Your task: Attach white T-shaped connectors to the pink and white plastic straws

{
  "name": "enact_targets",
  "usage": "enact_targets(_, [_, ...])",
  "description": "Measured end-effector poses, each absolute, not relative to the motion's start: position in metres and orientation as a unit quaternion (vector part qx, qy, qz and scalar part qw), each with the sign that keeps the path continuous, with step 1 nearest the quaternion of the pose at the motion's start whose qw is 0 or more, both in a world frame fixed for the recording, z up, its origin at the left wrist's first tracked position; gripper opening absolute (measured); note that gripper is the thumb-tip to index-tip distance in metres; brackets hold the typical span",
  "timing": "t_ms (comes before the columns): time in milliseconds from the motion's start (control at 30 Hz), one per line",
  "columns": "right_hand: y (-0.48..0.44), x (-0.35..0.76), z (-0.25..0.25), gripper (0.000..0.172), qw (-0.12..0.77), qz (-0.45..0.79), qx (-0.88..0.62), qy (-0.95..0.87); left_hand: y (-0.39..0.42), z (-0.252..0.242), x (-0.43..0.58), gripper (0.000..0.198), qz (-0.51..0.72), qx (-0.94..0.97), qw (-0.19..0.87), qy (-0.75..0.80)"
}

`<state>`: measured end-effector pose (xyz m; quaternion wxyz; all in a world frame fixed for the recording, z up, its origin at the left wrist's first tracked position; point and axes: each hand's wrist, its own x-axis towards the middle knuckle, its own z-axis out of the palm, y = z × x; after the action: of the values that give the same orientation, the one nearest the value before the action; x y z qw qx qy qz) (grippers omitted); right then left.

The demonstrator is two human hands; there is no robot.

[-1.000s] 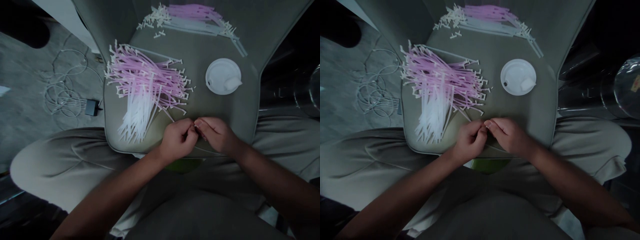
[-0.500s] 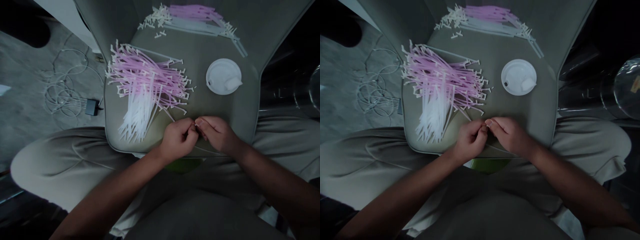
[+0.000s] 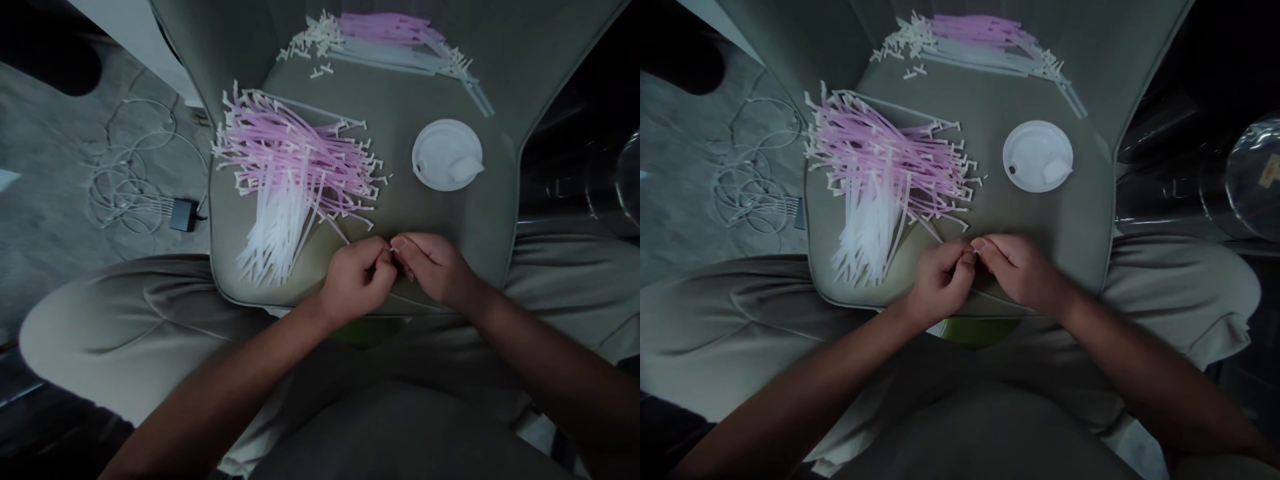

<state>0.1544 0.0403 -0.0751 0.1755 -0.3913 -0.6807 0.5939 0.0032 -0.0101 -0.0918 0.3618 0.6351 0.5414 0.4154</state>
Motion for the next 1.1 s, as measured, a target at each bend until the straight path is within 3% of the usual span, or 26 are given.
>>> enact_targets(1100, [0.038,0.151,-0.0757,0.04,0.197,0.576,-0.398,-0.686,-0.0097,-0.091,0.0035,0.026,0.389,0.642,0.347,0.562])
